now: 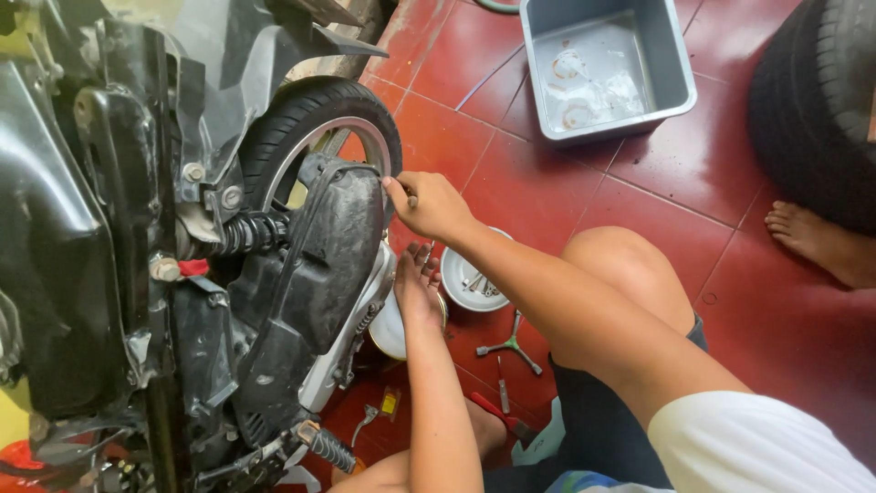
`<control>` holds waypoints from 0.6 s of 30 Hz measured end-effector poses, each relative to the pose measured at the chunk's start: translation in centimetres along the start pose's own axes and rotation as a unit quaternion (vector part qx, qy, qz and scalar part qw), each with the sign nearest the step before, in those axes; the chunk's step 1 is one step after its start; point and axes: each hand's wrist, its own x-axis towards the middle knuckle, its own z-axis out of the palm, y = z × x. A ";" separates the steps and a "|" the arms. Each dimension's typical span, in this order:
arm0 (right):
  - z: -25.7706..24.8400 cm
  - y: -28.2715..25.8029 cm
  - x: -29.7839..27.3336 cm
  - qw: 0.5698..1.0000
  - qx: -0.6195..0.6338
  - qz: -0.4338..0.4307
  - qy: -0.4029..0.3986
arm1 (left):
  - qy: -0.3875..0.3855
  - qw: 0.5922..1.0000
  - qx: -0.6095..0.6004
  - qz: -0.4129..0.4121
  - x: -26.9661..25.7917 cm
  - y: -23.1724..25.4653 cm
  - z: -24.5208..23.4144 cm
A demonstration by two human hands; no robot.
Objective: The person works on a motorcycle, first using a screwdriver to remove screws from the rear wheel area and placing them in a bowl. Then the person moves to the fuel tank and manipulates a white plastic component attached to the tank.
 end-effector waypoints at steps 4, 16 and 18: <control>0.3 0.8 0.8 1.000 0.000 -0.008 0.004 | -0.004 1.000 0.003 0.006 -0.5 0.2 0.7; 0.9 1.0 1.4 0.999 0.049 0.020 -0.006 | -0.017 0.997 0.071 0.031 -0.5 -1.4 1.0; 0.8 0.6 1.4 0.998 0.045 0.044 -0.018 | -0.014 0.995 0.093 0.033 -0.4 -1.7 1.5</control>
